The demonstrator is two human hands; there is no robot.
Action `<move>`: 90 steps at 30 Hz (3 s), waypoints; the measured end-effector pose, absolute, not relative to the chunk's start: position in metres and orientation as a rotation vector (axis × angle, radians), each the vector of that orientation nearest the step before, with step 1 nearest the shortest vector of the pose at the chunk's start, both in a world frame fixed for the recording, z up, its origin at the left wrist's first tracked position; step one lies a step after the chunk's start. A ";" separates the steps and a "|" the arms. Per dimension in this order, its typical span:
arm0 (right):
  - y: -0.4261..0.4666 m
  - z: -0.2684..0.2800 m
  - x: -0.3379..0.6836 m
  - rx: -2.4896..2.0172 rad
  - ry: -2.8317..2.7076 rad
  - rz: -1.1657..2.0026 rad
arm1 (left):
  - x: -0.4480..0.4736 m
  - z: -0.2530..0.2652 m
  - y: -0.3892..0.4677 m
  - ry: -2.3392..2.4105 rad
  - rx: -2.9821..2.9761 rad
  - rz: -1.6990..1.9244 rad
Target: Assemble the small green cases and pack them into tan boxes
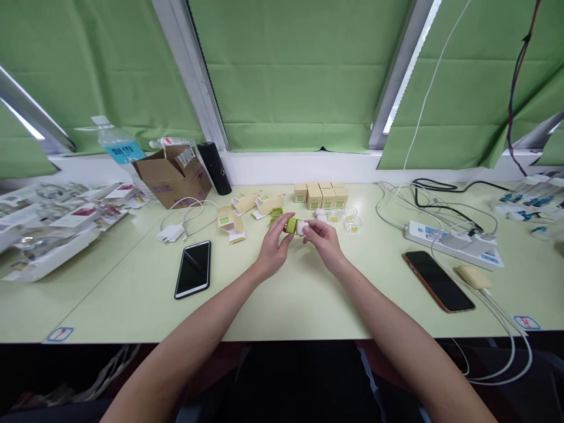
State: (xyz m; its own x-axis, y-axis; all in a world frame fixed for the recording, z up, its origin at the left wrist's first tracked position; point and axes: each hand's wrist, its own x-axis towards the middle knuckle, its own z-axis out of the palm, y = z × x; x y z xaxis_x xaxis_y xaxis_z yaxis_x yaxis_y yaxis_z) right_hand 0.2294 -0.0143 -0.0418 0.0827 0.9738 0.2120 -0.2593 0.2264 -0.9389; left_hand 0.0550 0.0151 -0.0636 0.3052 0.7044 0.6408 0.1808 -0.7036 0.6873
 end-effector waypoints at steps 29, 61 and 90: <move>-0.016 -0.050 0.218 -0.873 -0.969 1.221 | 0.056 -0.059 0.005 0.829 2.333 1.340; -0.019 -0.059 0.235 -0.927 -1.859 -0.066 | 0.062 -0.052 0.006 0.581 1.655 1.203; -0.026 -0.057 0.224 -0.783 -1.844 -0.405 | 0.065 -0.055 -0.004 0.822 1.756 1.356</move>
State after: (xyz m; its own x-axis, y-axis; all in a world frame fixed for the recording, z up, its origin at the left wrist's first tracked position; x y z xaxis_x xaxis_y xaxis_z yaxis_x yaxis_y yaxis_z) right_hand 0.2243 -0.0259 -0.0570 -0.2425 0.3266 0.9135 0.6796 0.7291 -0.0803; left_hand 0.0655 -0.0036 -0.0554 0.2305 0.8432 0.4856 0.0404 -0.5069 0.8611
